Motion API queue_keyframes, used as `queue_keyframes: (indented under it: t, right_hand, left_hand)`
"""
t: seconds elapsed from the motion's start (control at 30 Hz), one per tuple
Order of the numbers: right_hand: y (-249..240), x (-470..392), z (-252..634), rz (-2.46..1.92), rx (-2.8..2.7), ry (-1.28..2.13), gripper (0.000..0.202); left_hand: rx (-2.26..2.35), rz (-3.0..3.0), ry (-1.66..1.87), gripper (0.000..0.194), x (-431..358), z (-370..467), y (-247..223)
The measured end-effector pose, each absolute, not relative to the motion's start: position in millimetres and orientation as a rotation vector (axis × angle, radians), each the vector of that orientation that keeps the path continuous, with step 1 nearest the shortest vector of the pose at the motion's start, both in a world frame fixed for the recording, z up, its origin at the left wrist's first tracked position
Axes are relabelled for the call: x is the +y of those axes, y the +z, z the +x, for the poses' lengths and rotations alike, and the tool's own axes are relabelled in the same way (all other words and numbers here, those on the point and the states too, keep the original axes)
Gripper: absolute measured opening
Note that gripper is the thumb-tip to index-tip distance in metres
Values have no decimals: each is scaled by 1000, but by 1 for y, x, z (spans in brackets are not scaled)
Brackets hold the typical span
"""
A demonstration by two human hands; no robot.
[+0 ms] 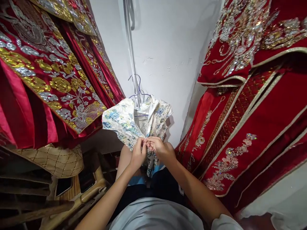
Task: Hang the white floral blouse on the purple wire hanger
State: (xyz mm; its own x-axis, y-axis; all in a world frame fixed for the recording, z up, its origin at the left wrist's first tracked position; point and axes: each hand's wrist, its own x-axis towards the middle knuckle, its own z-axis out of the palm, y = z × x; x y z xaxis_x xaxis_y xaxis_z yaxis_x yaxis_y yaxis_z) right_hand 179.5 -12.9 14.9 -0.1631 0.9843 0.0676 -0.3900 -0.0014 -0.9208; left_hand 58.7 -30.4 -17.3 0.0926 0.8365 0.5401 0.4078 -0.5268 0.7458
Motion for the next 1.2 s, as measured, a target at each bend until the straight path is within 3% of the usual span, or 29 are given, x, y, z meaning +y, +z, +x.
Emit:
queue_keyframes:
  t: [0.2, 0.5, 0.7, 0.87, 0.97, 1.07, 1.2]
  right_hand:
    - [32, 0, 171, -885, -872, 1419, 22]
    - [157, 41, 155, -772, -890, 1251, 14]
    - [148, 42, 154, -694, -925, 1331, 14]
    - [133, 40, 170, -634, -1088, 1300, 17]
    - [137, 37, 179, -660, -1151, 1310, 19]
    - [143, 39, 186, -721, -1204, 1329, 22]
    - [137, 56, 190, -764, -1199, 1312, 23]
  left_hand:
    - [1241, 2287, 1200, 14, -25, 34, -17]
    - [1156, 2329, 1116, 15, -33, 33, -21]
    - [1185, 2189, 1146, 18, -24, 33, -27]
    - [1152, 1988, 1450, 15, -7, 38, 36]
    - [1128, 2001, 1796, 31, 10, 41, 91]
    - [1167, 2226, 1790, 25, 27, 45, 131]
    - [1322, 2404, 1736, 21, 34, 57, 151]
